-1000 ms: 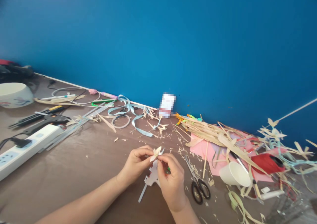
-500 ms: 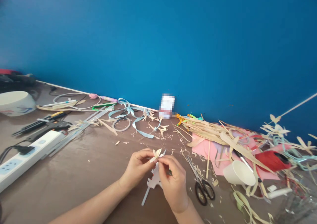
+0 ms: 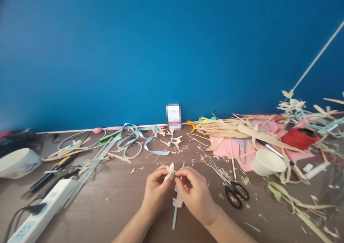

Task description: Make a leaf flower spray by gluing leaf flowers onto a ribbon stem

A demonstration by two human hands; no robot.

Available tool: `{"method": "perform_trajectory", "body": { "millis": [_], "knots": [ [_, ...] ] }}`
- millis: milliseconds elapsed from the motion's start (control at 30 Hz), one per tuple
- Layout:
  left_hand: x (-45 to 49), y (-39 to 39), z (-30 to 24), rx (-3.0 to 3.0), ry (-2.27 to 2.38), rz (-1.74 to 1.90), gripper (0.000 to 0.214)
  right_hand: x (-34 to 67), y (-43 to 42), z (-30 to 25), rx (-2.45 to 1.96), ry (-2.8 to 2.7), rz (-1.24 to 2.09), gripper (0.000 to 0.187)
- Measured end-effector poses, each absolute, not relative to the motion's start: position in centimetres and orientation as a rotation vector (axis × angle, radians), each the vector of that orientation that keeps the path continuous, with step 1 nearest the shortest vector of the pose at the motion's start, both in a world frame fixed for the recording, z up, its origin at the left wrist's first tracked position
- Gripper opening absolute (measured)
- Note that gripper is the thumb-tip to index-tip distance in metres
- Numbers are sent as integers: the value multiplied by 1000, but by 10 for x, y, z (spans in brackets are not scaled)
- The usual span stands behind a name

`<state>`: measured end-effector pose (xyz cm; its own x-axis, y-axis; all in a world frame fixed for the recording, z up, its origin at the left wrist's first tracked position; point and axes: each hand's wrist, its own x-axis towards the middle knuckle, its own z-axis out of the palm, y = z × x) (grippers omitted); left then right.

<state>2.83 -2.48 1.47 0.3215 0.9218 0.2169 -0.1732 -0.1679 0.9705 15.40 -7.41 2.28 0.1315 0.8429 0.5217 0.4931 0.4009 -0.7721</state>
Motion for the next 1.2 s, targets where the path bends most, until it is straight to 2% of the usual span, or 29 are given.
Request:
{"method": "perform_trajectory", "body": {
  "millis": [267,500,767,1200],
  "knots": [
    [30,-29,4,1294,829,952,18,157,-73,27,-1277,-1401,587,6],
    [29,-27,1,1406,848,984,17,157,-73,25,-1300,-1394,619,10],
    [28,-28,2,1534,851,1070,15,157,-74,28,-1292,-1439,539,12],
    [31,-28,0,1399,822,1115,13,155,-73,26,-1242,-1450,473,13]
  ]
}}
